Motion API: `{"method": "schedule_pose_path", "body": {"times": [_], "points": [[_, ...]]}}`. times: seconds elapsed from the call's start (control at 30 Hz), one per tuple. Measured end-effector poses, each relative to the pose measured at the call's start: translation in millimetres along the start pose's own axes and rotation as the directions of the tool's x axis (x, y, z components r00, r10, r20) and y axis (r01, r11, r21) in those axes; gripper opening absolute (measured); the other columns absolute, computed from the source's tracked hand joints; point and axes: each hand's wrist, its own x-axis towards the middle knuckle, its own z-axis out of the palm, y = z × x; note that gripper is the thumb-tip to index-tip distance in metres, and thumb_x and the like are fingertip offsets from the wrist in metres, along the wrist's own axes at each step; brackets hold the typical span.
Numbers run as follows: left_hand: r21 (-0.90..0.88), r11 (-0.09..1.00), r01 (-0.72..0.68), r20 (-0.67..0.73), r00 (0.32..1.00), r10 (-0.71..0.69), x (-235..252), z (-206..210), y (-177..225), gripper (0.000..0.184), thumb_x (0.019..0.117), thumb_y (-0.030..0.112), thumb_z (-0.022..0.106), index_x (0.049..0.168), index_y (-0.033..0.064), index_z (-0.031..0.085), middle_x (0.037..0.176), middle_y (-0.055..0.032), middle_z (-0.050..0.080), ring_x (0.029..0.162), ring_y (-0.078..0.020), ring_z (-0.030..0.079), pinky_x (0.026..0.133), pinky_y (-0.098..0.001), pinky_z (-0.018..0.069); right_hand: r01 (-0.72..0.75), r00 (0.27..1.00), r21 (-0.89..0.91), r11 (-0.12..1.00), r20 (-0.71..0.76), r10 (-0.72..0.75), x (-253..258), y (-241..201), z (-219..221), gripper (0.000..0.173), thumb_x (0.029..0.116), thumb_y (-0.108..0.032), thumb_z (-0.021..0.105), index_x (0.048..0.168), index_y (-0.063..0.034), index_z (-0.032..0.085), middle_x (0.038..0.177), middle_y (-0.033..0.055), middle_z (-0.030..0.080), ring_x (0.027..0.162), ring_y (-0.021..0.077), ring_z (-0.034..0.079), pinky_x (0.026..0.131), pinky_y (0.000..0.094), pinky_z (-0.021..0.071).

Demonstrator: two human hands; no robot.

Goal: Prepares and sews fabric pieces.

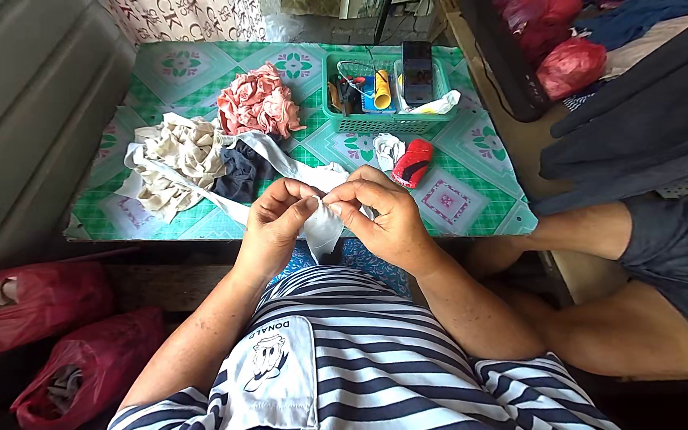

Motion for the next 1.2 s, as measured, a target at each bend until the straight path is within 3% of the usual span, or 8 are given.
{"method": "schedule_pose_path", "body": {"times": [0.23,0.7,1.2], "points": [[0.08,0.994,-0.074,-0.004,0.997,0.075,-1.1,-2.3,-1.0,0.012,0.0989,0.009,0.061,0.104,0.0155,0.07,0.099,0.0013,0.073,0.088,-0.0057,0.07,0.079,-0.0229,0.0581,0.008,1.0,-0.056,0.998,-0.01,-0.009,-1.3,0.4,-1.8,0.014,0.0927,-0.005,0.064,0.098,-0.0038,0.077,0.089,0.0043,0.063,0.084,0.0106,0.059,0.081,0.0273,0.05],[0.251,0.95,-0.185,0.004,0.982,0.19,-2.8,-5.5,-6.1,0.011,0.0988,0.007,0.062,0.107,0.0126,0.068,0.105,0.0018,0.071,0.091,-0.0067,0.068,0.082,-0.0249,0.0578,0.069,0.995,-0.246,0.967,-0.056,-0.085,-2.5,-4.1,4.8,0.015,0.0907,-0.004,0.063,0.096,-0.0035,0.078,0.083,0.006,0.061,0.084,0.0164,0.058,0.09,0.0351,0.0455],[0.384,0.884,-0.267,-0.038,0.952,0.304,-6.4,0.3,-6.4,0.016,0.094,-0.002,0.065,0.104,0.0101,0.064,0.094,0.0065,0.071,0.079,-0.0011,0.066,0.072,-0.0187,0.0571,0.103,0.987,-0.335,0.937,-0.084,-0.139,-2.4,-5.4,10.2,0.014,0.0901,-0.004,0.064,0.096,-0.0033,0.077,0.082,0.0081,0.061,0.087,0.0213,0.059,0.093,0.0397,0.0442]]}}
